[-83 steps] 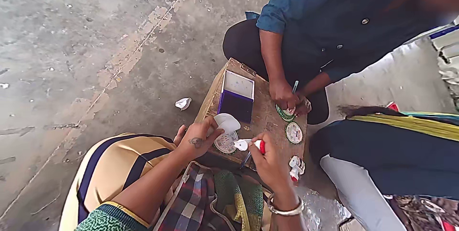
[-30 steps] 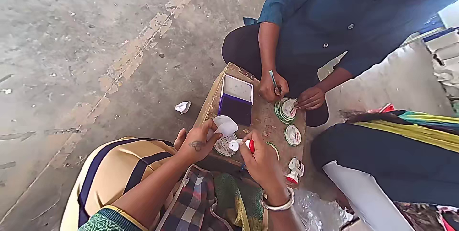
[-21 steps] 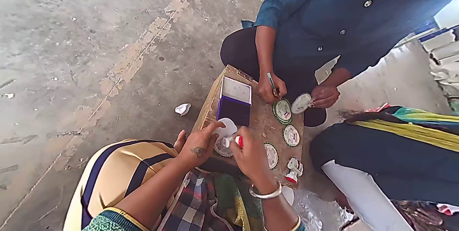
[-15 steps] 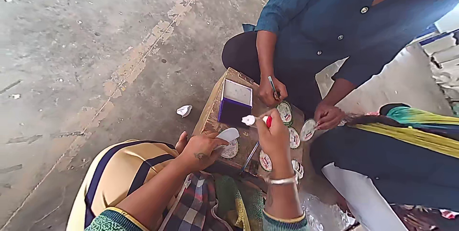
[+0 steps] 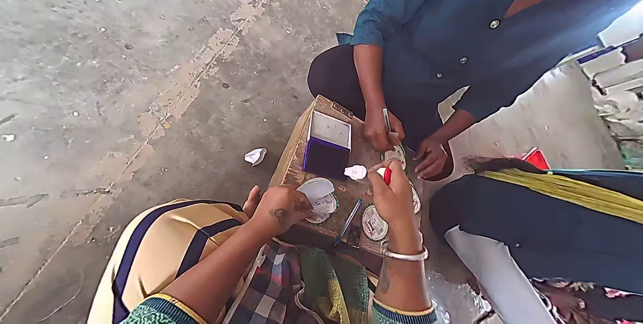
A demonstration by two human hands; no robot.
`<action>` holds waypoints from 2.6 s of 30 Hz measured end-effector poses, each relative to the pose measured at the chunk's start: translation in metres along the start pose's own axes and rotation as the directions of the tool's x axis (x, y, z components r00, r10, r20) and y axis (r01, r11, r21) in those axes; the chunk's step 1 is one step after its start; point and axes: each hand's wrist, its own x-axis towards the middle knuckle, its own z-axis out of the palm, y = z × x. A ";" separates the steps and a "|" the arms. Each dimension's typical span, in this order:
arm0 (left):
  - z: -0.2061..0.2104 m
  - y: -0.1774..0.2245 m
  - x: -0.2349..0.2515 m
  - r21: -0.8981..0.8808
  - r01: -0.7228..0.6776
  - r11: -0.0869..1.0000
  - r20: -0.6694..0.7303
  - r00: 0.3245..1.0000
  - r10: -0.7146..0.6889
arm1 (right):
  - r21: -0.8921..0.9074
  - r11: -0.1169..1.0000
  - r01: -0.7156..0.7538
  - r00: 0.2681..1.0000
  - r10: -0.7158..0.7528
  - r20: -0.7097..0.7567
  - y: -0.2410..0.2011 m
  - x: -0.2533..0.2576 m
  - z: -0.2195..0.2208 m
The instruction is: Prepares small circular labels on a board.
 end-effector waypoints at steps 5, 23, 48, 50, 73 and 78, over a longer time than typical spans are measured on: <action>-0.006 0.005 0.003 -0.095 0.175 0.980 0.022 0.985 -0.173 | 0.080 0.988 0.129 0.990 -0.134 0.054 0.010 -0.039 -0.010; 0.003 0.002 -0.001 -0.071 0.067 0.995 -0.087 0.994 -0.073 | -0.276 0.929 0.247 0.950 -0.176 0.258 -0.006 -0.063 0.056; 0.011 -0.004 -0.002 -0.061 -0.033 0.998 -0.148 0.989 0.024 | 0.019 0.998 0.060 0.998 -0.059 -0.017 -0.005 -0.014 0.006; 0.008 -0.003 -0.003 -0.087 -0.013 0.996 -0.151 0.989 0.000 | 0.029 0.993 0.114 0.993 -0.114 0.006 0.003 -0.029 -0.004; 0.016 -0.003 -0.010 0.171 -0.201 0.965 -0.098 0.971 0.220 | -0.012 0.981 0.194 0.981 -0.194 0.027 0.013 -0.017 -0.009; 0.038 -0.011 -0.006 0.394 -0.349 0.850 -0.146 0.889 0.433 | -0.110 0.989 0.103 0.989 -0.090 0.113 0.001 0.029 0.012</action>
